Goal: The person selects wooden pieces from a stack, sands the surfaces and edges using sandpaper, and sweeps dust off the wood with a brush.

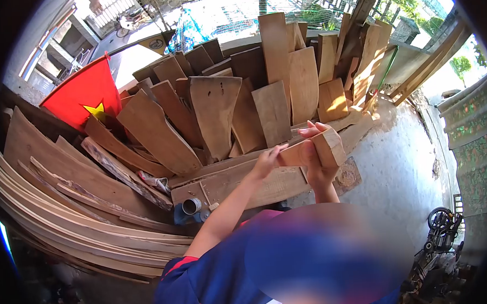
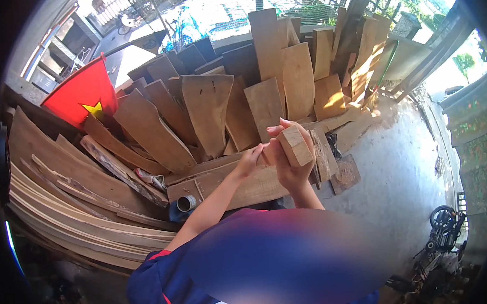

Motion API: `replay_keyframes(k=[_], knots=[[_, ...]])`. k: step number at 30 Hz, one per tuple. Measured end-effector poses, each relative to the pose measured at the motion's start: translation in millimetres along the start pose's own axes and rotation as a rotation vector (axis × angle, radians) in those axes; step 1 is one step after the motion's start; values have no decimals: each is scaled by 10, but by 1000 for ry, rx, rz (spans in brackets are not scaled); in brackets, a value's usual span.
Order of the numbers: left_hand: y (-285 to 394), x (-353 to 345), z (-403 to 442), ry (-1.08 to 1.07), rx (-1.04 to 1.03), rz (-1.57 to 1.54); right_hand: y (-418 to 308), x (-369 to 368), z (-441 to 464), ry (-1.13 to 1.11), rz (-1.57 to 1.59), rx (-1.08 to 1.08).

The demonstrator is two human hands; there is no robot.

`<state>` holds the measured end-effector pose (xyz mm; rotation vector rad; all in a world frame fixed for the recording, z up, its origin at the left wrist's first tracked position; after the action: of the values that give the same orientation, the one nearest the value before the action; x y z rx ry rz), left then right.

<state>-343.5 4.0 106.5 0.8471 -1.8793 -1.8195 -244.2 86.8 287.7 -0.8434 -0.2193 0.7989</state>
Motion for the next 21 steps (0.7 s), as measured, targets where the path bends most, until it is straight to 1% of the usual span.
replay_keyframes(k=[1, 2, 3, 4, 5, 7, 8, 9, 11, 12, 14, 15, 16, 18, 19, 20, 21], knots=[[-340, 99, 40, 55, 146, 10, 15, 19, -12, 5, -31, -14], [-339, 74, 63, 33, 138, -90, 55, 47, -30, 10, -27, -7], [-354, 45, 52, 13, 181, -89, 114, 88, -49, 65, -45, 7], [157, -97, -85, -5, 228, -89, 146, 108, -56, 119, -63, 17], [387, -142, -95, -120, 224, -114, 102, 109, -19, 199, 54, -45], [827, -348, -145, -98, 33, -135, 151, 199, 33, 220, 132, -79], [1089, -436, -214, -125, 19, -274, 178, 252, 56, 163, 57, -23], [1078, -430, -206, -128, 26, -274, 178, 240, 58, 168, 54, -27], [1009, -410, -147, -119, 37, -329, 165, 223, 65, 155, 143, -66], [731, -356, -5, -168, -80, -361, 193, 244, 51, 150, 78, -69], [506, -249, 6, -76, 99, -198, 251, 263, 41, 120, -59, 32], [290, -178, 31, -55, 230, -247, 223, 260, 52, 101, -150, 88], [85, -106, 61, -66, 231, -245, 173, 226, 33, 108, -157, 90], [-166, -16, 138, -192, 212, -304, 106, 158, 1, 192, 93, -46], [39, -83, 120, -234, 125, -273, 153, 197, -28, 179, -4, 5], [262, -149, 104, -237, 123, -270, 185, 206, -27, 182, -3, 8], [521, -225, 84, -285, 26, -269, 194, 215, -37, 199, -90, 56]])
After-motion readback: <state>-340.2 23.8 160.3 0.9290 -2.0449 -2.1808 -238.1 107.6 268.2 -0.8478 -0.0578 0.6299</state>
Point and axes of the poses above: each hand's wrist, its own z-axis towards the middle knuckle, its own x-axis out of the back of the hand, y = z × x, the point moved 2 cm from there along z, towards the middle knuckle, and after that the axes turned 7 degrees about y, right-handed, at the moved point
